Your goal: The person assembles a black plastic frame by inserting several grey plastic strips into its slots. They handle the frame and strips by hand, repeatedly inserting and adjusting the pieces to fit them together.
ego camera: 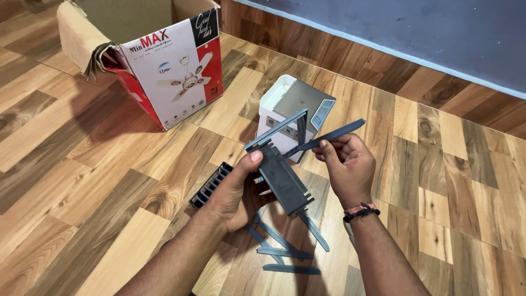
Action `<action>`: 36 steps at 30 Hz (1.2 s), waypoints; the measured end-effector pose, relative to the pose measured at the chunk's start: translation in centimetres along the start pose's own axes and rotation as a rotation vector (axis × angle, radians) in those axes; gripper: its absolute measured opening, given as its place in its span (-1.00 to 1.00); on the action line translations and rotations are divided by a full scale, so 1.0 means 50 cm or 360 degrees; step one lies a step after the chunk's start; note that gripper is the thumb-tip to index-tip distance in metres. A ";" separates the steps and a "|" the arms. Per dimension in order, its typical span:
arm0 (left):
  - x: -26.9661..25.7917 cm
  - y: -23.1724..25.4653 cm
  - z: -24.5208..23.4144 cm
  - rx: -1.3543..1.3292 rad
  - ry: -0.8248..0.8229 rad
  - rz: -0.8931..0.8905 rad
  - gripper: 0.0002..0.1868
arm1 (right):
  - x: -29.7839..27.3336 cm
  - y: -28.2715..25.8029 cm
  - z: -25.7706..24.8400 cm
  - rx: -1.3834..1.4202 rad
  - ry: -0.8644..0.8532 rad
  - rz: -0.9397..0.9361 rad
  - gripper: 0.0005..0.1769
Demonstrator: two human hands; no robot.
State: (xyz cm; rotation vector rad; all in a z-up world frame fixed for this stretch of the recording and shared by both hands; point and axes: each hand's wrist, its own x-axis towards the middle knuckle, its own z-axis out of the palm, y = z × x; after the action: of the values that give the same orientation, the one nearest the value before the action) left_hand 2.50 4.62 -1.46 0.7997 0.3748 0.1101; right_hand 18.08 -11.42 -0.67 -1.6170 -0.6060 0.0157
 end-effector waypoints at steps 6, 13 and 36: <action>-0.002 0.003 0.000 0.0007 -0.0009 -0.0017 0.00 | -0.006 0.001 0.005 -0.0026 -0.0003 -0.0037 -0.89; -0.006 0.007 0.006 0.0028 -0.0036 -0.0017 0.01 | -0.022 -0.003 0.011 -0.0406 0.0012 -0.0161 -0.81; -0.002 0.004 0.005 0.0028 -0.0021 -0.0014 0.02 | -0.022 -0.007 0.013 -0.0499 -0.0045 -0.0374 -0.87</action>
State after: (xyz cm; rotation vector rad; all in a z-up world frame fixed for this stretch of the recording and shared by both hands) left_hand 2.49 4.55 -1.13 0.8156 0.3675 0.0934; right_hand 16.78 -11.25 -0.83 -1.8385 -0.8499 -0.2411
